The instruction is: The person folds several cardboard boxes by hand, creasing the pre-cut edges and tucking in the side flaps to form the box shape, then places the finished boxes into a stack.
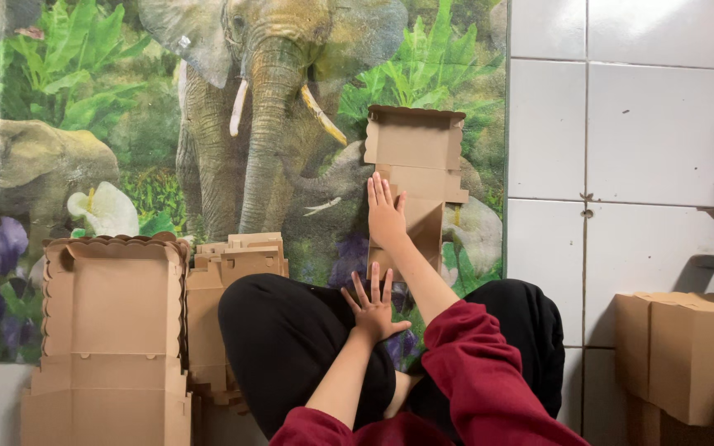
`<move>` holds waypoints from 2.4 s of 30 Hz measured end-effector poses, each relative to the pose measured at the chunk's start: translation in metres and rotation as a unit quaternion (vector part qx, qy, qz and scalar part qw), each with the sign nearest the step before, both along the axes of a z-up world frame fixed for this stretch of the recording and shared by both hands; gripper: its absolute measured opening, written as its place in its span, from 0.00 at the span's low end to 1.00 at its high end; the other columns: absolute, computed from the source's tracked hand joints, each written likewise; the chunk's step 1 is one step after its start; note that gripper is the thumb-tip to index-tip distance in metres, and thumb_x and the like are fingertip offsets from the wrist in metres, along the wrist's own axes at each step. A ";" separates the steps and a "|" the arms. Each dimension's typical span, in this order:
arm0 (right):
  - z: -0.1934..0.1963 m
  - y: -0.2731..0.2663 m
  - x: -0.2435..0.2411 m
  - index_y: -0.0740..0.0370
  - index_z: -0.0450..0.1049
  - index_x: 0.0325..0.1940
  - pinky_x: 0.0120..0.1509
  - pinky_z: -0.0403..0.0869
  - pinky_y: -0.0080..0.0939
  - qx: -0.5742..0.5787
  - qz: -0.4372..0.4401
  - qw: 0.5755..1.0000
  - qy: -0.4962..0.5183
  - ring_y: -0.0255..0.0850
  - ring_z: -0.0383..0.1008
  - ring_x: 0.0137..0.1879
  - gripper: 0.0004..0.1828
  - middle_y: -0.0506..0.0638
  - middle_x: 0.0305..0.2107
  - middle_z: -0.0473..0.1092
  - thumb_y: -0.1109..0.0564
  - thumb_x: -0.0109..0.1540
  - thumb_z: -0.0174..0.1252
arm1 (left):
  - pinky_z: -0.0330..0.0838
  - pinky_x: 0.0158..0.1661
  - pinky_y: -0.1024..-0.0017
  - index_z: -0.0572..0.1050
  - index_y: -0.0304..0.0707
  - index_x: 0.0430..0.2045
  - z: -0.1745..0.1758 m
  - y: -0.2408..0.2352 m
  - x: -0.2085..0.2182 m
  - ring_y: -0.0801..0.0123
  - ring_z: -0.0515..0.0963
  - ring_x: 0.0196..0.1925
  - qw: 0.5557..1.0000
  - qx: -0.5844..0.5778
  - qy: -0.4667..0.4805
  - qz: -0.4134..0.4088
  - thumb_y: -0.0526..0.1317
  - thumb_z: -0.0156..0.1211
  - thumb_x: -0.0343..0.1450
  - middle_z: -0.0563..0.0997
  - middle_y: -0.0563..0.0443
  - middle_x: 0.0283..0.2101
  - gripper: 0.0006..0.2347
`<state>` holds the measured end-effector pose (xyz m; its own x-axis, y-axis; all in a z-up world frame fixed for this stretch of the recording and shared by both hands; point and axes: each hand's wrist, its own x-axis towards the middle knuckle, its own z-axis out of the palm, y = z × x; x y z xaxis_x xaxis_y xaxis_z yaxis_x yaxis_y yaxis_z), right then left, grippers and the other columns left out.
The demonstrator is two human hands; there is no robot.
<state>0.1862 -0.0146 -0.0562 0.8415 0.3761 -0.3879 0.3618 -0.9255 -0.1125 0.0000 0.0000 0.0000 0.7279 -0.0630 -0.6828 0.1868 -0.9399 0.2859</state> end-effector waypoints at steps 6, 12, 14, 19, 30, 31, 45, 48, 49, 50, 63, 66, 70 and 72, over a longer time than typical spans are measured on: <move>-0.013 0.003 0.030 0.56 0.26 0.74 0.72 0.36 0.72 0.023 -0.018 0.998 0.054 0.44 0.24 0.77 0.50 0.49 0.72 0.23 0.71 0.56 0.46 | 0.17 0.57 0.28 0.24 0.51 0.66 -0.001 0.001 0.000 0.30 0.14 0.65 1.000 -0.014 -0.005 0.002 0.63 0.55 0.59 0.16 0.45 0.68 0.50; 0.002 0.006 0.027 0.57 0.26 0.74 0.73 0.36 0.69 -0.006 -0.011 0.999 0.042 0.43 0.24 0.77 0.46 0.50 0.72 0.23 0.72 0.58 0.41 | 0.17 0.57 0.28 0.24 0.52 0.67 -0.004 0.001 0.000 0.31 0.14 0.65 1.000 -0.013 -0.008 0.005 0.62 0.56 0.60 0.16 0.46 0.68 0.50; -0.003 0.006 0.016 0.58 0.27 0.74 0.73 0.37 0.67 -0.020 -0.001 1.000 0.000 0.44 0.24 0.77 0.42 0.51 0.72 0.24 0.70 0.60 0.37 | 0.17 0.57 0.28 0.24 0.52 0.67 -0.004 0.001 0.000 0.31 0.14 0.65 1.000 -0.015 -0.012 0.005 0.62 0.56 0.60 0.16 0.45 0.68 0.50; -0.012 0.003 -0.004 0.61 0.27 0.74 0.73 0.36 0.65 -0.045 0.019 0.997 -0.055 0.45 0.22 0.77 0.37 0.54 0.71 0.23 0.67 0.63 0.32 | 0.17 0.57 0.28 0.24 0.53 0.66 -0.008 0.001 -0.001 0.31 0.13 0.64 1.000 -0.013 -0.011 0.002 0.62 0.57 0.60 0.15 0.46 0.68 0.50; -0.034 -0.009 -0.043 0.63 0.36 0.74 0.74 0.42 0.59 -0.012 0.036 0.973 -0.226 0.49 0.32 0.77 0.39 0.58 0.72 0.32 0.64 0.59 0.36 | 0.18 0.56 0.26 0.27 0.49 0.67 -0.004 0.001 0.003 0.29 0.13 0.64 0.999 -0.006 0.034 -0.012 0.64 0.53 0.60 0.15 0.47 0.68 0.48; -0.034 -0.010 -0.046 0.63 0.36 0.74 0.74 0.42 0.59 -0.013 0.036 0.973 -0.227 0.49 0.32 0.77 0.39 0.58 0.72 0.32 0.64 0.59 0.36 | 0.18 0.56 0.26 0.27 0.49 0.67 -0.009 0.001 0.002 0.29 0.13 0.64 0.999 -0.007 0.033 -0.012 0.64 0.53 0.60 0.15 0.47 0.68 0.48; -0.038 -0.026 -0.089 0.63 0.38 0.74 0.73 0.42 0.61 0.011 0.046 0.982 -0.180 0.51 0.33 0.76 0.36 0.59 0.71 0.33 0.63 0.60 0.34 | 0.15 0.58 0.30 0.35 0.45 0.67 0.013 0.002 0.009 0.31 0.13 0.65 0.996 0.008 0.088 -0.021 0.68 0.48 0.60 0.26 0.45 0.71 0.47; -0.035 -0.031 -0.101 0.62 0.35 0.74 0.73 0.42 0.60 0.010 0.055 0.988 -0.145 0.50 0.31 0.76 0.36 0.57 0.71 0.31 0.62 0.61 0.33 | 0.13 0.57 0.30 0.36 0.45 0.68 0.019 0.002 0.009 0.31 0.13 0.65 0.996 0.006 0.088 -0.019 0.69 0.47 0.60 0.28 0.46 0.71 0.47; -0.030 -0.033 -0.104 0.62 0.35 0.74 0.73 0.42 0.60 0.010 0.055 0.988 -0.145 0.50 0.31 0.76 0.36 0.57 0.71 0.31 0.62 0.61 0.33 | 0.13 0.57 0.30 0.36 0.45 0.68 0.024 0.002 0.009 0.31 0.13 0.65 0.996 0.005 0.087 -0.020 0.69 0.47 0.60 0.28 0.46 0.71 0.47; -0.026 -0.034 -0.106 0.62 0.33 0.74 0.73 0.41 0.60 -0.002 0.061 0.993 -0.096 0.50 0.29 0.76 0.36 0.57 0.71 0.28 0.62 0.61 0.33 | 0.13 0.58 0.31 0.36 0.45 0.68 0.029 0.003 0.010 0.32 0.13 0.65 0.996 0.001 0.092 -0.017 0.68 0.47 0.61 0.28 0.46 0.71 0.46; 0.038 -0.024 -0.124 0.61 0.32 0.74 0.73 0.31 0.65 -0.045 0.044 0.998 0.028 0.48 0.28 0.76 0.34 0.54 0.71 0.26 0.54 0.66 0.31 | 0.10 0.56 0.29 0.35 0.54 0.67 0.020 -0.003 0.007 0.28 0.09 0.61 0.995 0.046 0.085 -0.015 0.56 0.40 0.68 0.24 0.50 0.71 0.33; 0.042 -0.024 -0.122 0.60 0.32 0.74 0.73 0.32 0.66 -0.043 0.035 0.998 0.020 0.46 0.29 0.76 0.33 0.52 0.72 0.27 0.53 0.66 0.31 | 0.11 0.57 0.29 0.35 0.54 0.67 0.023 -0.002 0.007 0.29 0.09 0.62 0.996 0.041 0.083 -0.020 0.55 0.39 0.69 0.25 0.49 0.71 0.33; 0.035 -0.025 -0.111 0.59 0.31 0.74 0.72 0.32 0.69 -0.026 0.024 0.999 0.030 0.45 0.28 0.76 0.33 0.51 0.72 0.25 0.59 0.64 0.29 | 0.10 0.57 0.29 0.35 0.56 0.67 0.020 0.001 0.008 0.29 0.09 0.62 0.995 0.032 0.090 -0.015 0.59 0.42 0.66 0.25 0.50 0.71 0.36; 0.017 -0.026 -0.105 0.58 0.32 0.74 0.72 0.33 0.70 -0.016 0.022 1.000 -0.005 0.45 0.32 0.76 0.34 0.51 0.72 0.28 0.61 0.64 0.31 | 0.12 0.58 0.32 0.36 0.53 0.68 0.030 0.003 0.010 0.32 0.12 0.65 0.996 0.016 0.089 -0.020 0.63 0.43 0.64 0.29 0.48 0.72 0.40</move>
<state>0.0810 -0.0408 -0.0393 0.8283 0.4015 -0.3909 0.4041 -0.9112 -0.0798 0.0097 0.0026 0.0303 0.5925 -0.0658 -0.8029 0.1933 -0.9559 0.2210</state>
